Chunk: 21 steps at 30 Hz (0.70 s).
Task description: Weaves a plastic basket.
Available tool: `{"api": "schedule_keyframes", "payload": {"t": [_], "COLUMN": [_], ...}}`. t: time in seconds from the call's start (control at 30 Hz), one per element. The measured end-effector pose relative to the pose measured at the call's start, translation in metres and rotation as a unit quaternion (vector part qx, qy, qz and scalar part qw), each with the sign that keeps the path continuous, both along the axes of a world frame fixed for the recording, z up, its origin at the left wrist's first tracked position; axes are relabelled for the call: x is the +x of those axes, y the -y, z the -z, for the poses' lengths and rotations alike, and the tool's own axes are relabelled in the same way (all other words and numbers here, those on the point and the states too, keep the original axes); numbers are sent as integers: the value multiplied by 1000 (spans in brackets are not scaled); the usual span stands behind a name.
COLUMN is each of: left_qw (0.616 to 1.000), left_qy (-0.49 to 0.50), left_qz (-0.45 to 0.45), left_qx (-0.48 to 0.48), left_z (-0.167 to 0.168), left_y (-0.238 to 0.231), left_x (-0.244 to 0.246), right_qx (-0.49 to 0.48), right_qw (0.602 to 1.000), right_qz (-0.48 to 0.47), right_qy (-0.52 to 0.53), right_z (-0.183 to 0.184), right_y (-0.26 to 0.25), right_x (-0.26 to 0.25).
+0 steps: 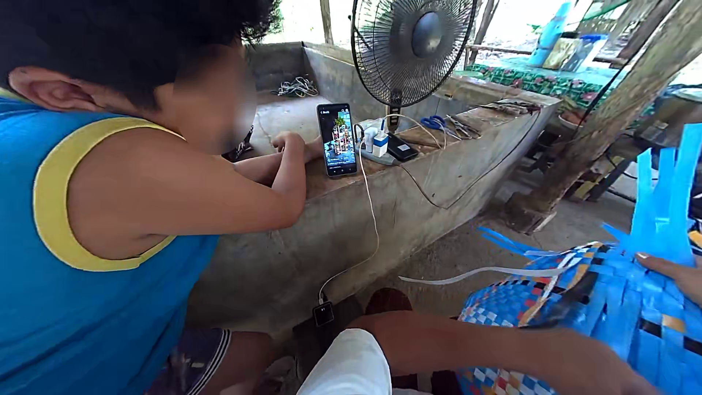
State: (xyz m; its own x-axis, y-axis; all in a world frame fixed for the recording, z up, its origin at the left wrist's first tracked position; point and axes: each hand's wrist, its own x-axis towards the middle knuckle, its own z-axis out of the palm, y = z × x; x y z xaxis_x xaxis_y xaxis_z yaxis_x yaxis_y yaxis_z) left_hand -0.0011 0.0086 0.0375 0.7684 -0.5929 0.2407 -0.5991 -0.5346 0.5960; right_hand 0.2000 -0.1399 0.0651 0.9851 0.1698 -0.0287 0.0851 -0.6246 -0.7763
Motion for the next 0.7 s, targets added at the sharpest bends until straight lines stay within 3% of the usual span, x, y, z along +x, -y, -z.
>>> {"api": "schedule_keyframes", "payload": {"t": [0.07,0.13,0.23,0.37,0.47,0.7], "left_qw": [990,966,924,886,845,872], "left_qy": [-9,-135,-291,-396,-426,-380], "left_qz": [-116,-161,-146,-51,-23,-119], "left_qx": [-77,-152,-199,-237,-323,-286], "left_z": [8,12,21,25,29,27], "left_y": [-13,-26,-27,-18,-13,-13], "left_x": [25,43,55,51,46,36], "right_qx": [-9,-16,9,54,64,83], "right_qw": [1000,1000,1000,998,997,996], "right_qz": [-6,-12,18,32,32,6], "right_qy": [-5,-15,-10,1,2,-38], "right_z": [-8,-14,-8,15,22,22], "right_y": [4,3,-2,-4,-2,-8], "right_x": [-3,-11,-16,-12,-11,-21]}}
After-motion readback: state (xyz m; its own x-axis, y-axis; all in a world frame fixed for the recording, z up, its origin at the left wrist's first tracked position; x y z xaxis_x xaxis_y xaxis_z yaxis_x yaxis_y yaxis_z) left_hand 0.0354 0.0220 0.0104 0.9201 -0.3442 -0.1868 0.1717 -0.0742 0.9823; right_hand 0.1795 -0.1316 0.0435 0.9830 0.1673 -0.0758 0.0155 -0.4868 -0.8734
